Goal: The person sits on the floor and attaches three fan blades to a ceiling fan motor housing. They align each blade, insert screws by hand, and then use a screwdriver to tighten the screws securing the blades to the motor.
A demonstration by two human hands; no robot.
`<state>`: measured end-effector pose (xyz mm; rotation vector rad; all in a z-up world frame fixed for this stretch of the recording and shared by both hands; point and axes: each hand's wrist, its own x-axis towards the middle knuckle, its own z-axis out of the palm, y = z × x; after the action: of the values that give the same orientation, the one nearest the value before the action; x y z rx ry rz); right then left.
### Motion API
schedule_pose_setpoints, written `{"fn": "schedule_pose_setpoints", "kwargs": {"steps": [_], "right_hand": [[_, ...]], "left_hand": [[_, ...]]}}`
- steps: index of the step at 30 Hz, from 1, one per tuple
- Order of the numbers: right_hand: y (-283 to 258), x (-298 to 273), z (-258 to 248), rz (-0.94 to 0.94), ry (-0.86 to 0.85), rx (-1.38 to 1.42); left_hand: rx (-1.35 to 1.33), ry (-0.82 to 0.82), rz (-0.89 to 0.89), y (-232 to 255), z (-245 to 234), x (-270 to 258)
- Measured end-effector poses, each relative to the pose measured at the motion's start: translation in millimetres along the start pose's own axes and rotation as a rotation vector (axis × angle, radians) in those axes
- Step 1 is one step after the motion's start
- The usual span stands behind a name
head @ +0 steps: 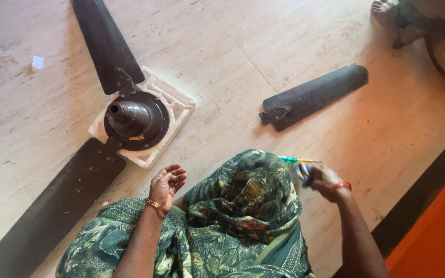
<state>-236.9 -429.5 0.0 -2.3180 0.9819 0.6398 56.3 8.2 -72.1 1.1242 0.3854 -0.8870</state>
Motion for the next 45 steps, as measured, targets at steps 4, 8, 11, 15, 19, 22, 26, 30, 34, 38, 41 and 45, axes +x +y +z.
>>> {"fn": "schedule_pose_setpoints", "kwargs": {"steps": [4, 8, 11, 15, 19, 22, 26, 30, 34, 38, 41, 45], "right_hand": [[40.5, -23.5, 41.4, 0.116, -0.116, -0.025], [32.4, -10.2, 36.1, 0.309, -0.397, -0.074], [5.3, 7.4, 24.3, 0.288, -0.116, -0.159], [-32.7, 49.4, 3.2, 0.12, 0.107, -0.396], [-62.8, 101.9, 4.2, 0.034, 0.123, -0.384], [-72.9, 147.2, 11.8, -0.002, 0.171, -0.403], [-66.6, 192.2, 27.2, -0.132, 0.281, -0.408], [-67.0, 201.8, 40.2, -0.195, 0.348, -0.366], [-83.6, 194.3, 33.0, -0.112, 0.276, -0.32], [-102.6, 197.2, 16.7, -0.208, 0.308, -0.516], [-114.6, 210.1, 6.4, -0.28, 0.293, -0.581], [-125.8, 222.5, -7.3, -0.355, 0.199, -0.671]], "left_hand": [[0.02, -0.009, 0.017, 3.1, 6.2, -5.4], [0.041, 0.009, 0.02, 9.3, 12.0, -12.5], [0.051, 0.028, 0.019, 13.0, 16.4, -19.2], [0.094, 0.044, 0.037, 16.2, 19.0, -22.1], [0.094, 0.052, 0.047, 12.6, 14.5, -17.9], [0.081, 0.054, 0.059, 8.1, 8.6, -9.5], [0.028, 0.085, 0.081, 0.1, -2.3, 2.4], [-0.032, 0.171, 0.111, -5.3, -11.2, 14.0], [-0.039, 0.198, 0.129, -11.1, -16.5, 22.4], [-0.041, 0.198, 0.141, -14.9, -19.8, 27.0], [-0.04, 0.212, 0.148, -15.1, -22.2, 30.2], [-0.053, 0.259, 0.144, -20.1, -23.1, 37.0]]}}
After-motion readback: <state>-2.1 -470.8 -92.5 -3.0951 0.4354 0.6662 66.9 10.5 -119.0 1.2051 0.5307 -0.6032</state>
